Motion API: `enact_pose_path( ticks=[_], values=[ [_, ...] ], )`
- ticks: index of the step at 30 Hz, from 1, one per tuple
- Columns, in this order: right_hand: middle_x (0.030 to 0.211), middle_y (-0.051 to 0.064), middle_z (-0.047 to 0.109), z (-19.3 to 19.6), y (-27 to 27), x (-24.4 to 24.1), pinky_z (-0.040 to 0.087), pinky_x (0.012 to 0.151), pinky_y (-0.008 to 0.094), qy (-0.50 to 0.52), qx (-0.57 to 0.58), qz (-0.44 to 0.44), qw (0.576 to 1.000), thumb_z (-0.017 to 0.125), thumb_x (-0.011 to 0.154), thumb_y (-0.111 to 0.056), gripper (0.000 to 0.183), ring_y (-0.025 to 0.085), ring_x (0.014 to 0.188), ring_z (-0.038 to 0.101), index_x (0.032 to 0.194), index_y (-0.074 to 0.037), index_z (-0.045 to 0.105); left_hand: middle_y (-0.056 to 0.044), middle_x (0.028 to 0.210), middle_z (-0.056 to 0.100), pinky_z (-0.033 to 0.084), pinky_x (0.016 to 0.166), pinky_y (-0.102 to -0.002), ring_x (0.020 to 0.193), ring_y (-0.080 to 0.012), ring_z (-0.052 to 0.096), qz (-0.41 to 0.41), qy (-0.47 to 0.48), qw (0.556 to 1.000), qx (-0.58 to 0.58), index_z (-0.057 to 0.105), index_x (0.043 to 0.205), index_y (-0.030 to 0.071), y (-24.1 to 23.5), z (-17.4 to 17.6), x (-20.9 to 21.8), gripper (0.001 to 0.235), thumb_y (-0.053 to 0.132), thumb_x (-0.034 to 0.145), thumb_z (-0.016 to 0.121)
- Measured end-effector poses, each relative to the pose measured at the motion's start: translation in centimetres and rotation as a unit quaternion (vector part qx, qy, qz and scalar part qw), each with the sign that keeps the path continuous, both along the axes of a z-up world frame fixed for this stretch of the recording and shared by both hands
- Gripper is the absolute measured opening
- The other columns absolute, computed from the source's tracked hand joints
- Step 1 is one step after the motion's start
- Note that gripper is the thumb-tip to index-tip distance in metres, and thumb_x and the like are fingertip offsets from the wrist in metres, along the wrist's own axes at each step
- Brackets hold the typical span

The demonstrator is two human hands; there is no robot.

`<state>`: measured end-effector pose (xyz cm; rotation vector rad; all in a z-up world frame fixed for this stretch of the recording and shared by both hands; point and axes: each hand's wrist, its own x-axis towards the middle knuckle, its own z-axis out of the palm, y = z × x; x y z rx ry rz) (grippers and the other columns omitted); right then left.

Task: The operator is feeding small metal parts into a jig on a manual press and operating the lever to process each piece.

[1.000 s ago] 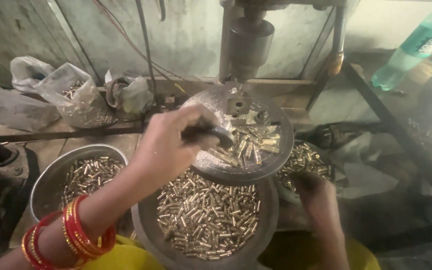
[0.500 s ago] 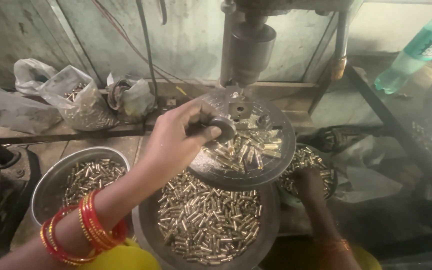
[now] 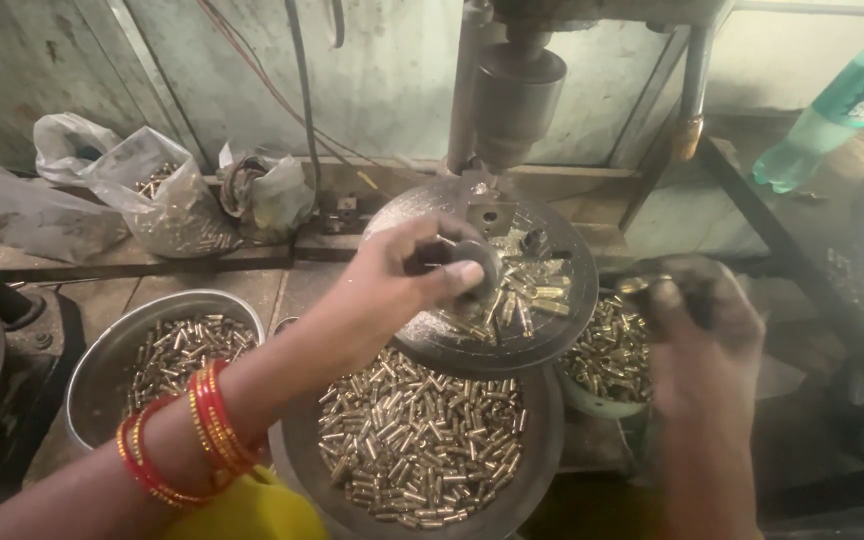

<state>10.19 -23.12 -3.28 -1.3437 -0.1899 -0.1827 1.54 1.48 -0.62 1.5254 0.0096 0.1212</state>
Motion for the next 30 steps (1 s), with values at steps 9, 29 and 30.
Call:
enact_pose_path(
  ticks=[9, 29, 30],
  values=[
    [0.099, 0.009, 0.069, -4.1, 2.2, 2.0, 0.062, 0.085, 0.033, -0.012, 0.146, 0.188, 0.971, 0.066, 0.094, 0.012, 0.015, 0.017, 0.091, 0.069, 0.103, -0.001, 0.066, -0.008, 0.099, 0.075, 0.061, 0.090, -0.032, 0.095, -0.0162, 0.073, -0.077, -0.028, 0.997, 0.000, 0.063, 0.117, 0.003, -0.7, 0.3, -1.0, 0.026, 0.008, 0.092, 0.067],
    [0.101, 0.009, 0.075, -3.2, 5.5, -0.9, 0.058, 0.083, 0.028, -0.022, 0.123, 0.194, 0.973, 0.068, 0.090, 0.010, 0.017, 0.015, 0.092, 0.070, 0.102, -0.002, 0.070, -0.007, 0.094, 0.069, 0.050, 0.079, -0.032, 0.086, -0.0155, 0.062, -0.104, 0.028, 0.988, -0.114, 0.062, 0.111, 0.006, -0.3, -2.7, 0.2, 0.012, 0.008, 0.099, 0.063],
    [0.101, 0.010, 0.075, -3.5, 5.7, -0.9, 0.057, 0.083, 0.030, -0.016, 0.173, 0.222, 0.959, 0.068, 0.091, 0.010, 0.016, 0.016, 0.091, 0.070, 0.103, -0.001, 0.071, -0.007, 0.094, 0.070, 0.054, 0.084, -0.034, 0.090, -0.0163, 0.065, -0.115, 0.012, 0.988, -0.106, 0.063, 0.109, 0.004, -0.1, -2.5, 0.0, 0.011, 0.009, 0.099, 0.064]
  ],
)
